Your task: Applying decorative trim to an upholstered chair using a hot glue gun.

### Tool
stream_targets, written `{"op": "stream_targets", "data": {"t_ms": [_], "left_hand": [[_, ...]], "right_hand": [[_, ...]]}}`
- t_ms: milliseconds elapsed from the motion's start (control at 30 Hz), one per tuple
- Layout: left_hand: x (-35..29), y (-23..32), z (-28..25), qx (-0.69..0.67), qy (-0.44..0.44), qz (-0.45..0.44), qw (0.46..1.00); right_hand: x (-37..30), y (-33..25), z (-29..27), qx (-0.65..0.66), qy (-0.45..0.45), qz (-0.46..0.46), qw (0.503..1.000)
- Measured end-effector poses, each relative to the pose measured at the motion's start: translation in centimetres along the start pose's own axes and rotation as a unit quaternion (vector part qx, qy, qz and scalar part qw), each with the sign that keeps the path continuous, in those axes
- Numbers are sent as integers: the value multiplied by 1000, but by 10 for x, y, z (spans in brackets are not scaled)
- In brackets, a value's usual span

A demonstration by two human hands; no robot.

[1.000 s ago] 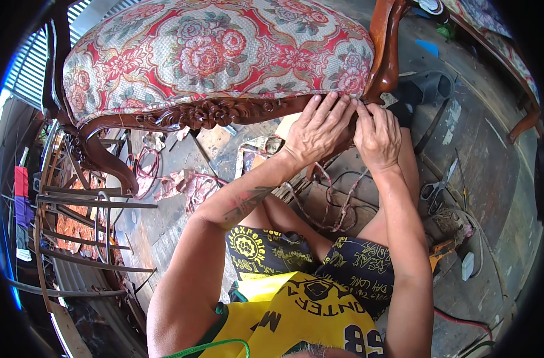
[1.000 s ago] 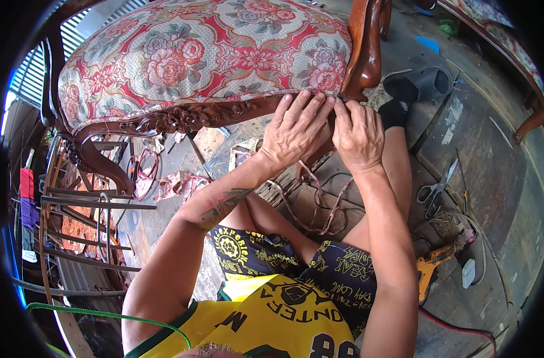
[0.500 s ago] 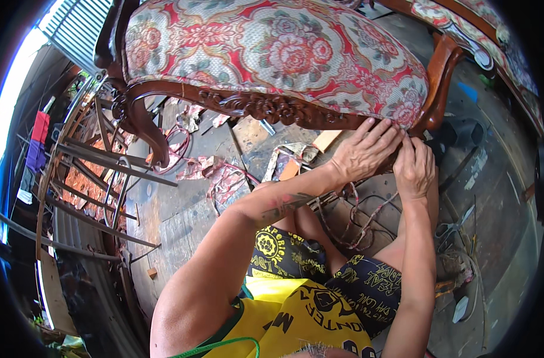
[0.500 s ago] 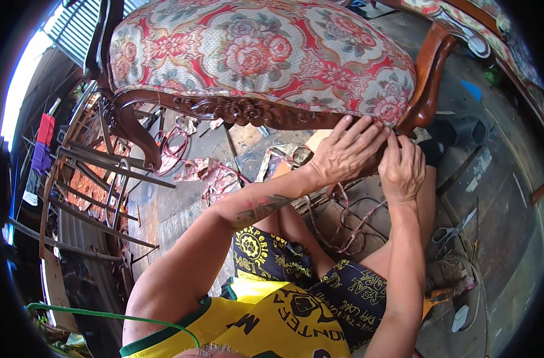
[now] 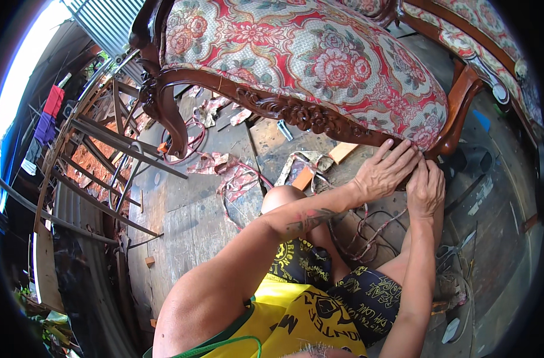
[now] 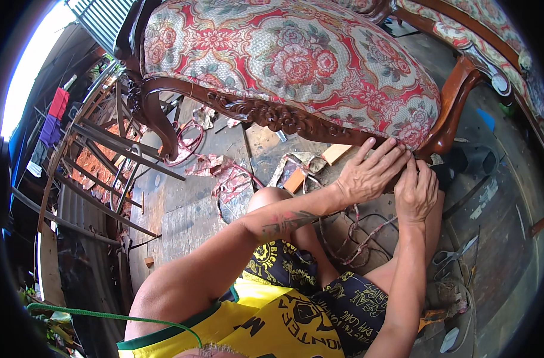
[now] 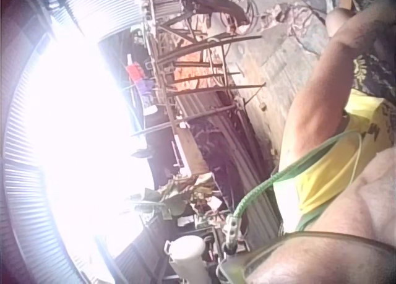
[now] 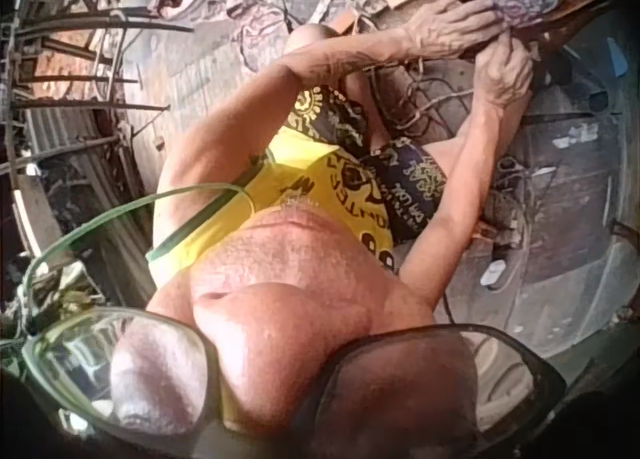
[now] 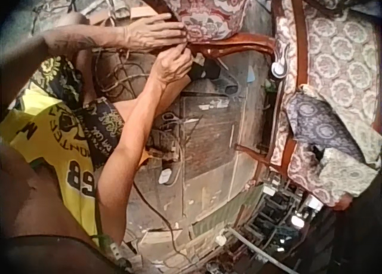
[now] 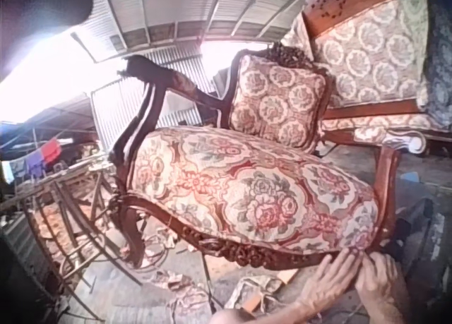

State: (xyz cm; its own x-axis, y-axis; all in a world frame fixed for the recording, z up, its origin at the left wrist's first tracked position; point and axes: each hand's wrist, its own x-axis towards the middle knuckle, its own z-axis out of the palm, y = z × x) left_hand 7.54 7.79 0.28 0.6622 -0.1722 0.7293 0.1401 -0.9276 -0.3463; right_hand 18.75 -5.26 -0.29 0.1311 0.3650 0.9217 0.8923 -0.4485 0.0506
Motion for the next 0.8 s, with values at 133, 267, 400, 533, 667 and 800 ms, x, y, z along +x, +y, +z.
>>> {"op": "stream_targets", "data": {"t_ms": [133,267,400,533,667,800], "left_hand": [[-1,2,0,-8,-16,-10,1000],[-2,4,1,-17,-13,-22,1000],[0,5,0,-18,-20,-24,999],[-1,7,-1,-21,-22,-29,999],[-1,8,-8,-15,-35,-37,999],[3,15,-9,-30,-29,-44,998]], "right_hand": [[-1,-1,1,4,-1,6,1000],[2,-2,0,-2,2,0,1000],[-1,0,1,-6,-11,10,1000],[0,-1,2,0,-7,8,1000],[-2,-3,2,-2,-6,9,1000],[-3,0,-3,-7,-7,9,1000]]}}
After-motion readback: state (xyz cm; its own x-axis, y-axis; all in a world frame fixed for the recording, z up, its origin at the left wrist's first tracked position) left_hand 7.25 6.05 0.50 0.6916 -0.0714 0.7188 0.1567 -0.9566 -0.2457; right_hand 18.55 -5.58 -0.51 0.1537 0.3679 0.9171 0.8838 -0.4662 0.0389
